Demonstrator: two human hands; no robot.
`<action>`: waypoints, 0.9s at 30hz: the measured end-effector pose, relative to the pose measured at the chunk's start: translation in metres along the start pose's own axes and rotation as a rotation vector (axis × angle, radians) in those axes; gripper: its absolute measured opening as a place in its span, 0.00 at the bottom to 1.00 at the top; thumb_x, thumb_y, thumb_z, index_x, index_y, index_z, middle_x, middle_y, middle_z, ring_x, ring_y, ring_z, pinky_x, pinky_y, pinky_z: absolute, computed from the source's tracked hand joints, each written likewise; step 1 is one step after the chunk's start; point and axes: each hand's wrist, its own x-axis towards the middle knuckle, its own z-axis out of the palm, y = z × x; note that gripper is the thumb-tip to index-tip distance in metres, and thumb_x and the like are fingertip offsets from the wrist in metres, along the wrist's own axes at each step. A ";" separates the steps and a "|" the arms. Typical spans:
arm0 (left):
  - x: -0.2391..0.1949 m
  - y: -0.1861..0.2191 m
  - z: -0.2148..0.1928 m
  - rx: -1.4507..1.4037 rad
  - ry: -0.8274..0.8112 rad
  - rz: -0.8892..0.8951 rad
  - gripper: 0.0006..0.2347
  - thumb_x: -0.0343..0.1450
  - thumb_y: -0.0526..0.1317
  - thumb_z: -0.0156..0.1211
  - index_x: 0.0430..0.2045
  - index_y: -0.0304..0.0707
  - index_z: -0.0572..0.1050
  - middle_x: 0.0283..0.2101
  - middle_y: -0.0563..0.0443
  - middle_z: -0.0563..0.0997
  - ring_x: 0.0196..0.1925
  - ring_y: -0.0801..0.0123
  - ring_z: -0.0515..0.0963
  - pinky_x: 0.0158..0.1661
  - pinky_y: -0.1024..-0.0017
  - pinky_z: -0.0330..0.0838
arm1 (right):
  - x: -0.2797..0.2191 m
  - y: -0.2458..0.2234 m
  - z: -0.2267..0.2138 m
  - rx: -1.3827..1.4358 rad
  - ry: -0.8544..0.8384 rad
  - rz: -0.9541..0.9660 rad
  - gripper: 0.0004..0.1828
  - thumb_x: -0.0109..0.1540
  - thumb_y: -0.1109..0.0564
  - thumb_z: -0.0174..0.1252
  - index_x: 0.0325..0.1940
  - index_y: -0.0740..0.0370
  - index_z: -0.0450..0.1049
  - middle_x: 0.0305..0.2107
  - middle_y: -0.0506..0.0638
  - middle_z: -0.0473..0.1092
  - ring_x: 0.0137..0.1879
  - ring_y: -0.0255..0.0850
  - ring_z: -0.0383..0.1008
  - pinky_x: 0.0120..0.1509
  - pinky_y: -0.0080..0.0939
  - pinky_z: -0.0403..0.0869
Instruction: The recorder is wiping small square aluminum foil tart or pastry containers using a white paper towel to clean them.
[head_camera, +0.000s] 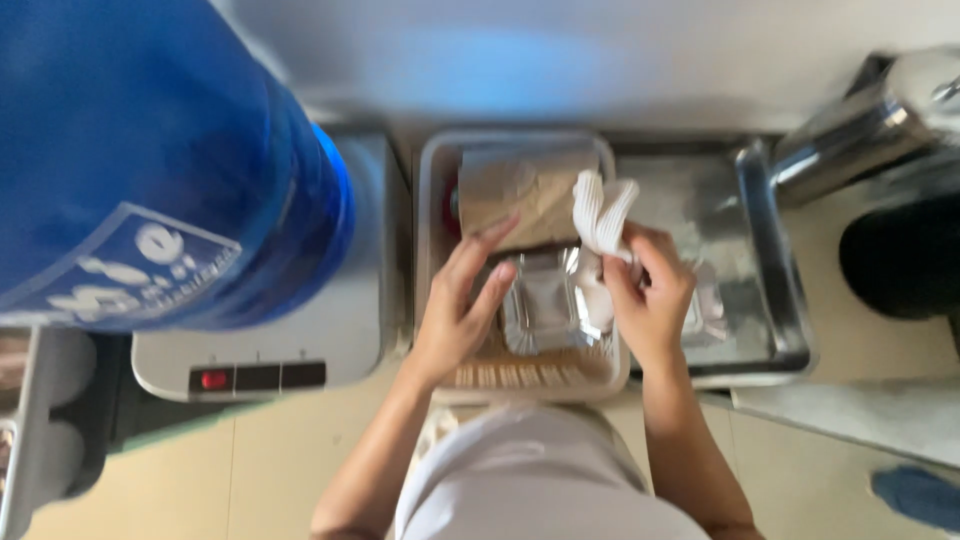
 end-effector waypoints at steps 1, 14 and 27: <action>-0.001 -0.004 0.000 -0.006 0.001 -0.028 0.18 0.79 0.37 0.55 0.65 0.32 0.68 0.63 0.38 0.75 0.68 0.55 0.73 0.67 0.67 0.62 | -0.002 0.003 0.001 -0.003 -0.020 0.020 0.15 0.63 0.67 0.61 0.54 0.67 0.76 0.42 0.54 0.75 0.38 0.35 0.72 0.39 0.33 0.69; -0.043 -0.073 0.022 0.232 0.091 -0.259 0.10 0.74 0.35 0.61 0.47 0.32 0.78 0.36 0.43 0.83 0.36 0.61 0.84 0.39 0.68 0.78 | -0.042 0.029 0.020 -0.033 -0.159 -0.060 0.15 0.63 0.69 0.61 0.55 0.68 0.76 0.46 0.58 0.77 0.51 0.51 0.76 0.58 0.44 0.75; -0.061 -0.120 0.065 0.737 -0.114 -0.484 0.17 0.67 0.48 0.69 0.21 0.30 0.76 0.19 0.35 0.79 0.23 0.45 0.81 0.24 0.58 0.75 | -0.052 0.046 0.017 -0.051 -0.187 -0.060 0.14 0.61 0.68 0.63 0.52 0.69 0.76 0.43 0.58 0.76 0.49 0.53 0.76 0.56 0.46 0.74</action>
